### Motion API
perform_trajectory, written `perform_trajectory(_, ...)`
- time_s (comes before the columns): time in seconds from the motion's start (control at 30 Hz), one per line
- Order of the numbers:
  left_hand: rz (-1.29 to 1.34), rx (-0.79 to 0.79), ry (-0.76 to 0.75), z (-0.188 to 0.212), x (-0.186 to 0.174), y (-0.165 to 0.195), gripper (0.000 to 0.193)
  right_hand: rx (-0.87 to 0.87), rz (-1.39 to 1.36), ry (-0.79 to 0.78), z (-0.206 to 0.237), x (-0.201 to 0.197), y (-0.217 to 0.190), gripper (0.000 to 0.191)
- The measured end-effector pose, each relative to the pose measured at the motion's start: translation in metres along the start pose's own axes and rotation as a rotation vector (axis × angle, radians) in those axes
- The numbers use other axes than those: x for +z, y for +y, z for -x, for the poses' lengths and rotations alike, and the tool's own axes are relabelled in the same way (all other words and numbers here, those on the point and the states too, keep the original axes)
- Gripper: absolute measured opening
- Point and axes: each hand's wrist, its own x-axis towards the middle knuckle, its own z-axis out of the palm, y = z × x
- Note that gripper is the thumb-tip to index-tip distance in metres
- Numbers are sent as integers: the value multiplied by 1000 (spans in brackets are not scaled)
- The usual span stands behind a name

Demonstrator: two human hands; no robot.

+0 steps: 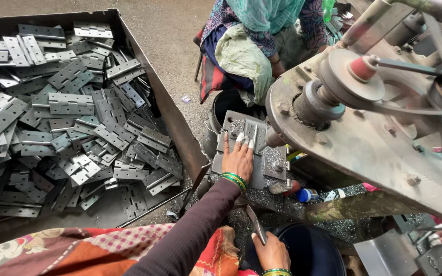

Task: The person repeatedly picks metal hinges from a bin, places them on a grinding machine, and operates the lever to grind the edges. The person handles the hinges one at a time, using a tool to position them under the grinding wheel.

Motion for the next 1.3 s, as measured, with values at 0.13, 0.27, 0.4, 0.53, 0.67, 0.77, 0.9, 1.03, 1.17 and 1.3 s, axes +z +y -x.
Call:
perform_trajectory(0.13, -14, 23, 76, 2, 2, 1, 40, 11, 41, -47, 3, 8, -6, 65)
perform_trajectory(0.27, 11, -6, 163, 3, 0, -6, 39, -58, -2, 66, 8, 15, -10, 65)
perform_trajectory(0.4, 124, -2, -45, -2, -2, -9, 41, -144, -16, 88, 5, 13, -4, 68)
perform_trajectory(0.53, 66, 10, 117, -2, -6, -10, 43, -66, -98, -40, -2, 0, 6, 57)
perform_trajectory(0.67, 88, 47, 82, 20, -22, -8, 58, -115, -145, -67, -6, -20, 11, 49)
perform_trajectory(0.77, 186, 96, 195, 71, -32, -5, 71, -128, -149, -71, -5, -31, 8, 46)
perform_trajectory(0.9, 279, 183, 411, 123, -31, -3, 52, -74, -129, -91, -1, -39, 0, 46)
perform_trajectory(1.03, 266, 249, 440, 123, -33, -10, 32, -72, -111, -82, 2, -43, -7, 49)
perform_trajectory(1.17, 400, 423, 323, 103, -53, -26, 40, 1, -68, -174, 3, -44, -10, 49)
perform_trajectory(1.3, 565, 387, 175, 79, -78, -31, 27, -40, -130, -112, 1, -41, -8, 49)
